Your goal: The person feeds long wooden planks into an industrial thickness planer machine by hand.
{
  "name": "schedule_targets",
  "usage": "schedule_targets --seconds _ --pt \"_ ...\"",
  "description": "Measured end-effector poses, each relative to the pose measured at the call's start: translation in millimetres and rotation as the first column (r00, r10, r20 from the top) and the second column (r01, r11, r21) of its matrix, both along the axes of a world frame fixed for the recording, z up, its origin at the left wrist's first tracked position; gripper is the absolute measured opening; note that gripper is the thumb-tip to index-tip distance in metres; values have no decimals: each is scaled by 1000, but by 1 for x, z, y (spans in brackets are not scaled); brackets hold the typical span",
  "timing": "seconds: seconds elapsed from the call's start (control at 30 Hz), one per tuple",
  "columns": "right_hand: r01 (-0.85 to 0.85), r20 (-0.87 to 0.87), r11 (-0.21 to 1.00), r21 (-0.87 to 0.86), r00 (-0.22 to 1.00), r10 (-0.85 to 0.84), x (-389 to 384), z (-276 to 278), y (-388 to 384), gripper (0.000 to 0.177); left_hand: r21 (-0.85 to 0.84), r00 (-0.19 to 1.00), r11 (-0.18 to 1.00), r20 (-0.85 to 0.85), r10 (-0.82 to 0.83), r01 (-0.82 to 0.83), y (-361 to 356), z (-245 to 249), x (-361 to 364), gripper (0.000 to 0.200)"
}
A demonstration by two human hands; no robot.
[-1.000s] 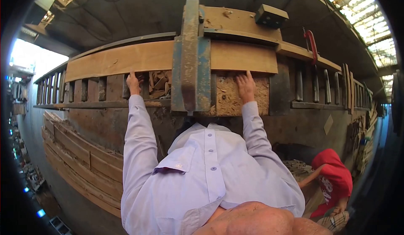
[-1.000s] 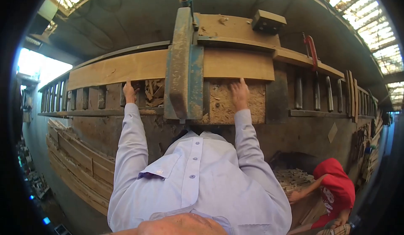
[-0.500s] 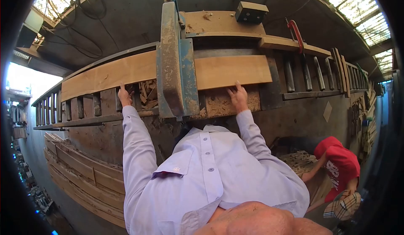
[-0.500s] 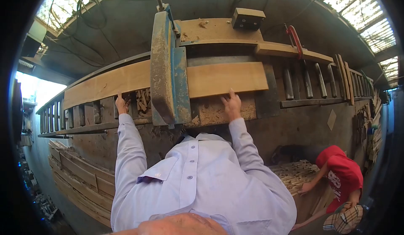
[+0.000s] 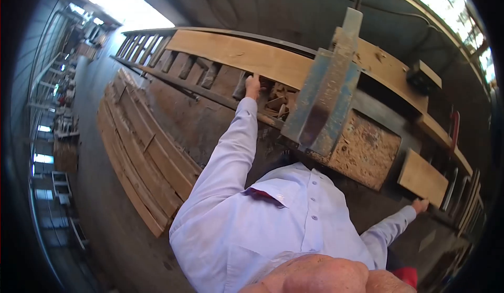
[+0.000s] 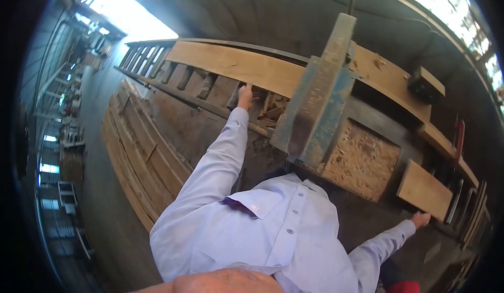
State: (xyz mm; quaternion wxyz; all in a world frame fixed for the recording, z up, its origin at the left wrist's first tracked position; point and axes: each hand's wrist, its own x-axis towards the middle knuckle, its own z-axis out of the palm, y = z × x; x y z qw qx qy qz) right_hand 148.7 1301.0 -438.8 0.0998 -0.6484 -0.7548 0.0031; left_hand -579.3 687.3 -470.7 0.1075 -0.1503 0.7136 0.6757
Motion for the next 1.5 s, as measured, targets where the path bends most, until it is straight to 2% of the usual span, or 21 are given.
schedule_targets --seconds 0.03,0.07,0.13,0.2,0.23,0.27,0.47,0.53,0.6,0.63,0.67,0.73,0.87,0.97,1.03,1.1,1.13,1.17,1.3,1.37,1.5 --pt "174 -735 982 -79 655 -175 -23 -8 12 38 41 1000 999 22 1 -2 0 8 1 46" --pt "232 -959 933 -274 -138 -248 -41 -9 14 39 82 999 997 49 -11 7 0 14 4 43" --pt "-88 -999 995 -52 20 -51 -89 -1 -42 41 217 994 975 83 -64 44 -9 10 -5 42" --pt "-190 -621 967 169 742 254 -149 18 -96 38 488 979 871 146 -141 52 -16 -10 -28 40" --pt "-348 -711 932 102 630 313 -161 -3 -97 38 470 981 881 191 -43 -53 -10 5 -25 40" --pt "-371 -635 923 104 689 349 -178 0 -118 39 446 971 882 235 49 -152 -3 20 -20 39" --pt "-395 -334 886 243 824 458 -202 2 -152 59 401 999 915 40 21 -35 8 1 -8 34" --pt "-255 -633 965 57 739 232 -208 19 -154 68 314 996 949 89 -13 -16 26 -6 4 33" --pt "-235 -620 970 67 751 225 -207 11 -148 70 231 985 968 162 57 -94 62 18 44 31" --pt "-237 -602 968 79 763 236 -206 8 -146 72 160 980 976 102 -168 151 58 1 51 33" --pt "-219 -602 973 76 768 220 -206 7 -145 72 157 977 973 104 -186 169 61 17 74 33" --pt "-240 -590 970 49 776 222 -206 11 -146 74 35 817 826 -175 -550 563 84 82 133 38" --pt "-209 -606 977 33 774 186 -208 11 -144 75 184 765 789 196 -613 586 39 34 68 48" --pt "-184 -605 983 11 781 153 -212 11 -142 77 297 963 939 144 -226 176 12 29 33 66" --pt "-162 -548 986 41 821 157 -217 8 -140 77 459 984 888 140 -105 30 -1 7 0 65" --pt "-181 -498 979 92 843 202 -221 0 -128 80 443 981 885 58 -188 143 -6 -27 -25 51" --pt "-149 -492 983 108 851 183 -222 -2 -123 80 271 996 961 55 -76 58 15 8 6 46" --pt "-156 -478 982 104 858 187 -226 -1 -120 83 468 974 865 31 -224 184 2 -21 -14 46" --pt "-182 -449 981 72 872 195 -241 5 -116 91 469 949 859 117 -292 207 -2 -44 -22 46" --pt "-192 -431 979 65 880 201 -247 7 -111 93 447 920 823 1 -392 350 1 -56 -18 44" --pt "-219 -388 975 46 895 219 -254 9 -106 94 470 910 826 104 -401 310 34 -15 33 44"
